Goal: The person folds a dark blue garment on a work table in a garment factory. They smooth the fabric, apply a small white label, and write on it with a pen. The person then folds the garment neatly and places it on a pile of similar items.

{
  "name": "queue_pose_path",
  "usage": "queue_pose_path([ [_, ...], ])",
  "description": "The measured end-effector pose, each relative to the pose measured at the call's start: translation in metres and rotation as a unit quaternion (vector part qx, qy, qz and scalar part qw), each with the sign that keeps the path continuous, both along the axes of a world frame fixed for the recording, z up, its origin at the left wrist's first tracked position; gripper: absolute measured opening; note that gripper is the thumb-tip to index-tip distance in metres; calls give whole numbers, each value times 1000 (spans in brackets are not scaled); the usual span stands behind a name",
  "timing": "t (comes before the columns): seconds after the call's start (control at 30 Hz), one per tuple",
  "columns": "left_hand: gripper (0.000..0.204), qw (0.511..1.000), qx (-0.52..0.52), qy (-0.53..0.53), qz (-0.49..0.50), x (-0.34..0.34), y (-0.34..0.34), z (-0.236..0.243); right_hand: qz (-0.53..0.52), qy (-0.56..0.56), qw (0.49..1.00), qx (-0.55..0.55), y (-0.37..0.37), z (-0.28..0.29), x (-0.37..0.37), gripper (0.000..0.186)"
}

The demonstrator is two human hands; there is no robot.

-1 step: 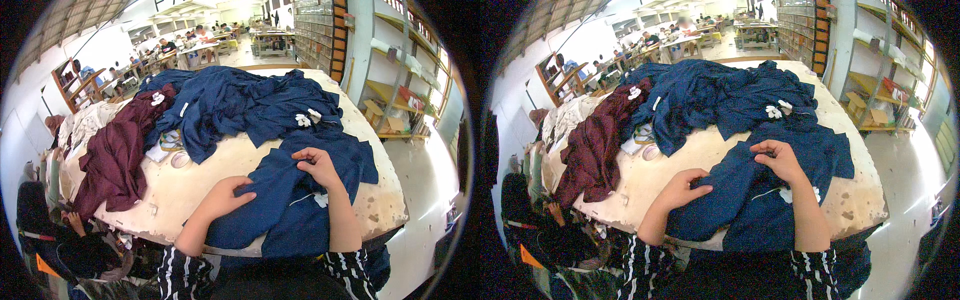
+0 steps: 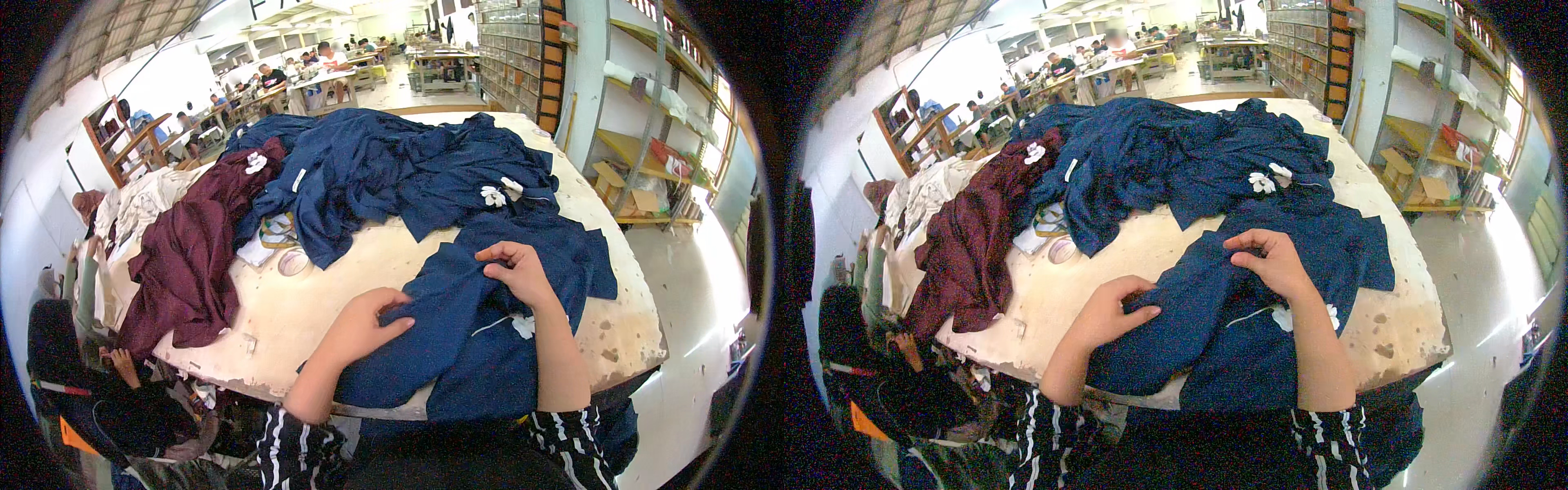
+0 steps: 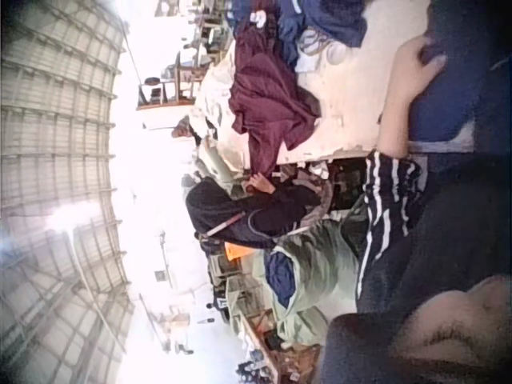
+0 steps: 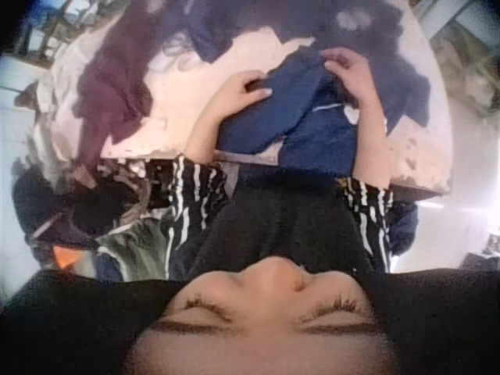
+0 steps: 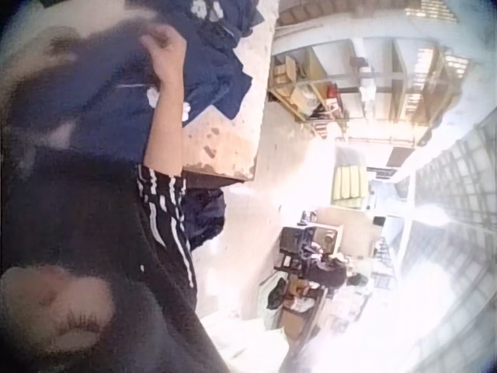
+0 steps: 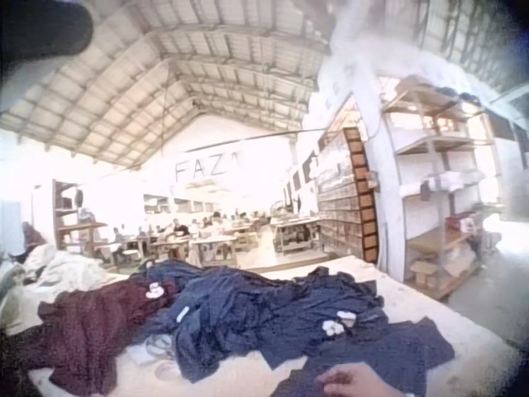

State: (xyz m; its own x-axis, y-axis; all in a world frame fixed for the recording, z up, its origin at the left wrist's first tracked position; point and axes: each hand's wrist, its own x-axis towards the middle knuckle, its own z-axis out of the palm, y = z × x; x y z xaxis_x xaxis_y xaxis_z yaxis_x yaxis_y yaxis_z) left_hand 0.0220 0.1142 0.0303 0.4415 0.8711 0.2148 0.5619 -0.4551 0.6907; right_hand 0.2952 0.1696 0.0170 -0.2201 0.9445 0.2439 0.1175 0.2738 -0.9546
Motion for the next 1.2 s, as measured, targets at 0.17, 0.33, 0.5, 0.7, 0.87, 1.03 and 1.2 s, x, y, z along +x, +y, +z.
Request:
queue_pose_path([
  [0.17,28,988,98,11,117,-2,-21,-15,0,-65,997,51,-9,11,-1,17],
  [0.33,30,961,234,21,147,-8,-18,-43,56,-53,993,88,1,3,2,14],
  [0.5,32,940,314,47,121,8,-23,-32,54,-42,992,102,-3,12,1,14],
  [0.7,27,900,357,201,145,34,-12,-32,12,-56,995,78,-5,9,-2,23],
  [0.87,15,979,133,-12,153,23,-17,-7,20,-55,996,68,-5,12,2,24],
  [1.03,9,983,-25,-154,94,-8,-16,-2,50,-13,998,19,-12,20,-4,26],
  [1.2,9,964,-89,-228,108,-23,-14,-13,48,47,998,4,-12,19,-3,25],
])
